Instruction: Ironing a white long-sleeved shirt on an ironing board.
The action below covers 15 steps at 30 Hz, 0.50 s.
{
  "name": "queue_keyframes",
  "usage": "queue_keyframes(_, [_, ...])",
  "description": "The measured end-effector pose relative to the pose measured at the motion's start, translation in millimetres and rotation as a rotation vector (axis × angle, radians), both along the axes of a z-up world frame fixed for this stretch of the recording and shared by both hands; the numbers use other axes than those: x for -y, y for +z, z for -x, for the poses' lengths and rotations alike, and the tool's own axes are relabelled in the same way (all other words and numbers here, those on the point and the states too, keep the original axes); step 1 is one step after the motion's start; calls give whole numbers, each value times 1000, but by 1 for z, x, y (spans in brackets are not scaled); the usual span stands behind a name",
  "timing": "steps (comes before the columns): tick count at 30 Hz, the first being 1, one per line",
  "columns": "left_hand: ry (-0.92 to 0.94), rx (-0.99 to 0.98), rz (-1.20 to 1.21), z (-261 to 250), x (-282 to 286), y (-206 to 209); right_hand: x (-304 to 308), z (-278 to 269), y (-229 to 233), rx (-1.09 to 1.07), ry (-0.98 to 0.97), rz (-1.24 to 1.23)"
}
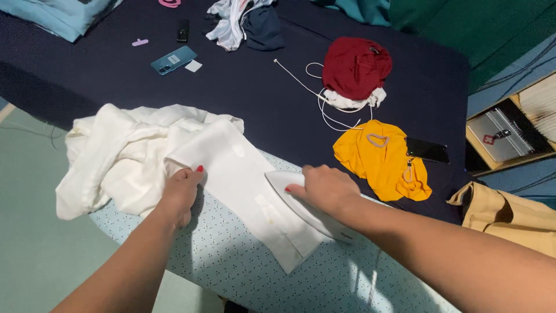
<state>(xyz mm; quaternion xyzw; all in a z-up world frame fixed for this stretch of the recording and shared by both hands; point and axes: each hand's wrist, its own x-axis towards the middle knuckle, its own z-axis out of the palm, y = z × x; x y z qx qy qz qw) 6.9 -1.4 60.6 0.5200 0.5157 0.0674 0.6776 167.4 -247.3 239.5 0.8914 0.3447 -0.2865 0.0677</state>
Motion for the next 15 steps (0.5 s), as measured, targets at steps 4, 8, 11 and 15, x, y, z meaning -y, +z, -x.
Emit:
queue_keyframes(4, [4, -2, 4, -1, 1, 0, -27, -2, -4, -55, -80, 33])
queue_keyframes(8, [-22, -12, 30, -1, 2, 21, -23, -5, -2, -92, 35, -71])
queue_keyframes(11, [-103, -212, -29, -4, 1, 26, -6, -8, -4, -77, 345, -19])
queue_keyframes(15, [-71, -139, -39, -7, 2, 36, 4, -9, -8, -69, 467, -65])
